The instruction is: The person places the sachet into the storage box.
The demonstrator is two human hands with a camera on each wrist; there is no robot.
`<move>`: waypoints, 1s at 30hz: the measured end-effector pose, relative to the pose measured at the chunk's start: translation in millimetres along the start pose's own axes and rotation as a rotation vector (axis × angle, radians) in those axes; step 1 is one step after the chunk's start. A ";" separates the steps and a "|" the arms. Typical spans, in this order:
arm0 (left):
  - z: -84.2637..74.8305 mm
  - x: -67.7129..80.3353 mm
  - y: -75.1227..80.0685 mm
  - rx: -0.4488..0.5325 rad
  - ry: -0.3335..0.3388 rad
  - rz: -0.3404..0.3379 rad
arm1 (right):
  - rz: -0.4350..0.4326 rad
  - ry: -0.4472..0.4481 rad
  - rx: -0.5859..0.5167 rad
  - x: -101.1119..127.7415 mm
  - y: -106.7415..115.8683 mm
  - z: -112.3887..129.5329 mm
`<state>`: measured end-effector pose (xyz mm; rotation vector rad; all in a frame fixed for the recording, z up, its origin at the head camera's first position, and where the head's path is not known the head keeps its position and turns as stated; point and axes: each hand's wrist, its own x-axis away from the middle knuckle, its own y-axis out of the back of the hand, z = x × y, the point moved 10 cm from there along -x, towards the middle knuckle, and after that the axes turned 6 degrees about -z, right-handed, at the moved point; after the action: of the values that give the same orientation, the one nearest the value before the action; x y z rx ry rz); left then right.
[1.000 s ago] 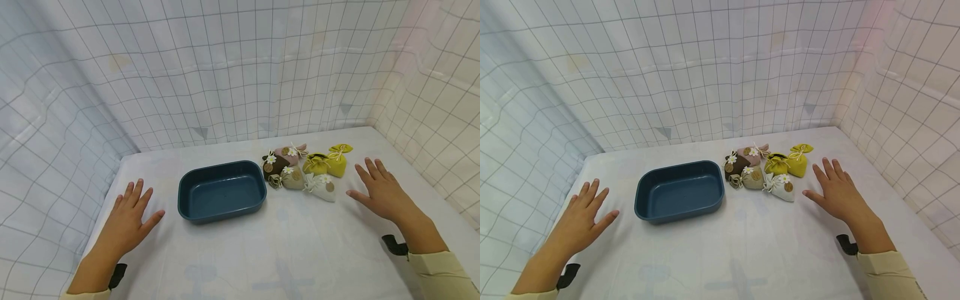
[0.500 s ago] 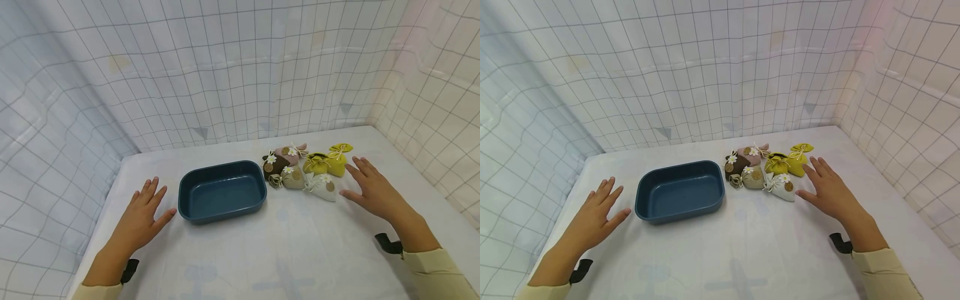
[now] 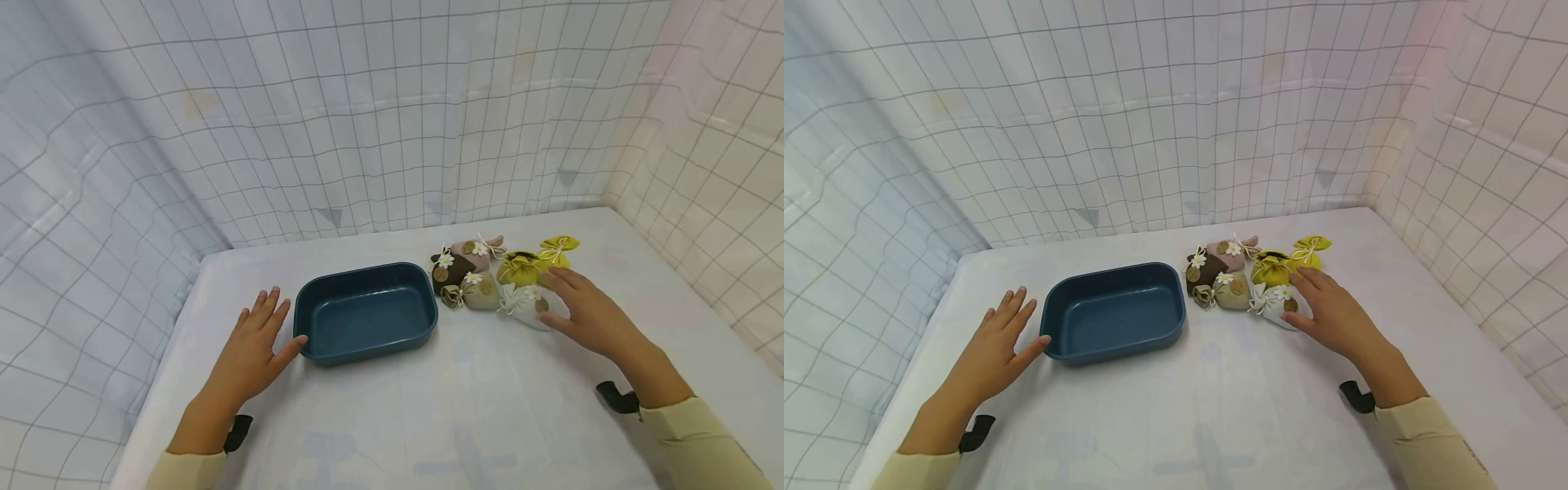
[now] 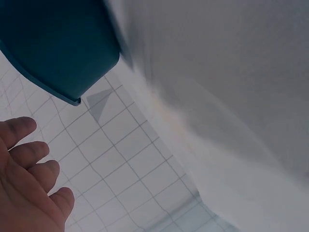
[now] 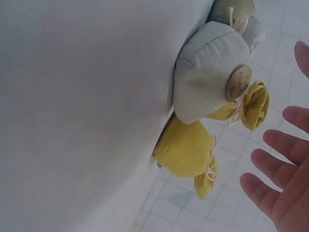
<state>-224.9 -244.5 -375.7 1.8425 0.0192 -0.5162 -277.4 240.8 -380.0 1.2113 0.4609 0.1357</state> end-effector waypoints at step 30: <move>-9.3 -0.8 -17.9 -0.010 0.043 0.084 | 0.017 0.067 -0.014 -10.7 -15.5 10.7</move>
<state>-227.3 -229.9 -389.3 1.8362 -0.0263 -0.4172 -284.8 222.3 -388.5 1.1997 0.5069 0.1942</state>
